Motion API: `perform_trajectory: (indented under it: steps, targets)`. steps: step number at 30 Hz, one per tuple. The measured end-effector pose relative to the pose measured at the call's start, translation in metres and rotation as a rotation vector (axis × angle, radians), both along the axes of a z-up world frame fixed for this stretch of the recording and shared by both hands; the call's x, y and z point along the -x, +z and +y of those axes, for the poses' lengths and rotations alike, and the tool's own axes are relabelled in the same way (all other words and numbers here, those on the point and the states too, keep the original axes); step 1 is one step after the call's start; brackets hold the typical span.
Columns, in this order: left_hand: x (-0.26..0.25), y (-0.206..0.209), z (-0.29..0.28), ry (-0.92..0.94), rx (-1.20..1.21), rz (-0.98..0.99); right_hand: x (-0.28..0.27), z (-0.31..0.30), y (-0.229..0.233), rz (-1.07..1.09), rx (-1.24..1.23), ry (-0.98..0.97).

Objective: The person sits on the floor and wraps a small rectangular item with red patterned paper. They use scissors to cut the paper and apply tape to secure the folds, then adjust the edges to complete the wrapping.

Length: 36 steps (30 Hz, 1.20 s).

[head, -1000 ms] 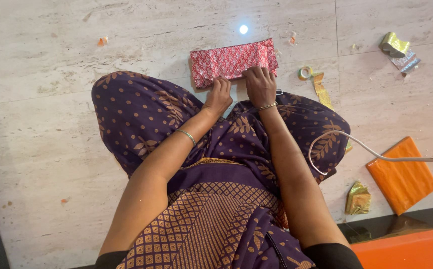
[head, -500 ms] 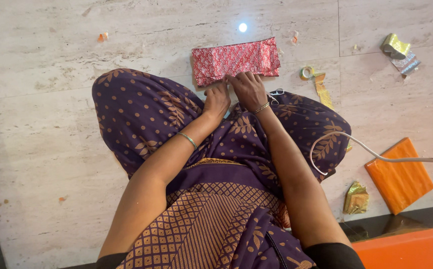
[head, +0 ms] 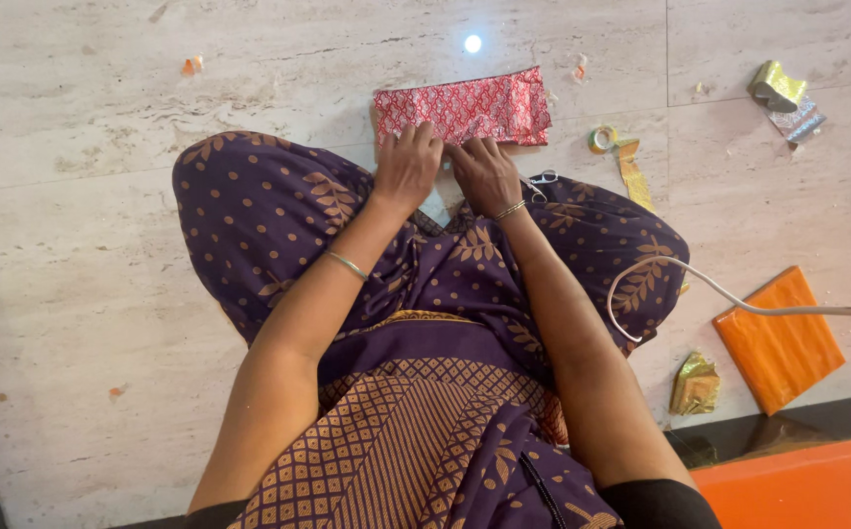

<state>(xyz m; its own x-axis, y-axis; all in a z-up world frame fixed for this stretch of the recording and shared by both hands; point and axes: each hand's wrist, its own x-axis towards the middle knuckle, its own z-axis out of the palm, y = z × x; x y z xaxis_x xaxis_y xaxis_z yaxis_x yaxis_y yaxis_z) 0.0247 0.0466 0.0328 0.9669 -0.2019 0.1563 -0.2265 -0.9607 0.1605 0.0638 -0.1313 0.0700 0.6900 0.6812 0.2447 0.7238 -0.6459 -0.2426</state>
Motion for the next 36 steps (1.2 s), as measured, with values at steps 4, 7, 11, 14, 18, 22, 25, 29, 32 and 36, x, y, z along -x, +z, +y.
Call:
perform_trajectory:
  steps: [4,7,11,14,18,22,25,29,32,36]
  targets:
    - [-0.019,0.002,0.016,-0.162,-0.132,-0.075,0.000,0.003,0.000,0.013,0.023,-0.010]
    - [-0.032,-0.002,0.025,-0.291,-0.183,0.021,0.000,0.000,0.003,0.000,-0.009,-0.007]
    - [-0.042,-0.010,0.039,-0.407,-0.123,0.124,-0.002,-0.001,0.009,-0.003,-0.023,-0.040]
    - [-0.042,-0.020,0.033,-0.419,-0.071,0.031,-0.006,-0.005,0.011,0.000,-0.018,-0.076]
    - [-0.041,-0.028,0.023,-0.396,0.023,-0.007,-0.012,-0.013,0.009,0.034,-0.080,-0.103]
    - [-0.034,-0.018,0.014,-0.359,0.047,-0.002,-0.013,-0.018,0.003,0.144,-0.108,-0.141]
    - [-0.029,-0.009,-0.002,-0.330,-0.084,-0.085,-0.013,-0.023,-0.004,0.255,-0.231,-0.231]
    - [-0.016,-0.006,-0.024,-0.243,-0.127,-0.203,-0.019,-0.032,-0.013,0.309,-0.292,-0.369]
    - [-0.013,-0.012,-0.031,-0.228,-0.235,-0.206,-0.021,-0.044,-0.024,0.307,-0.309,-0.439]
    - [-0.014,-0.016,-0.030,-0.209,-0.217,-0.300,-0.041,-0.079,-0.037,0.187,-0.311,-0.572]
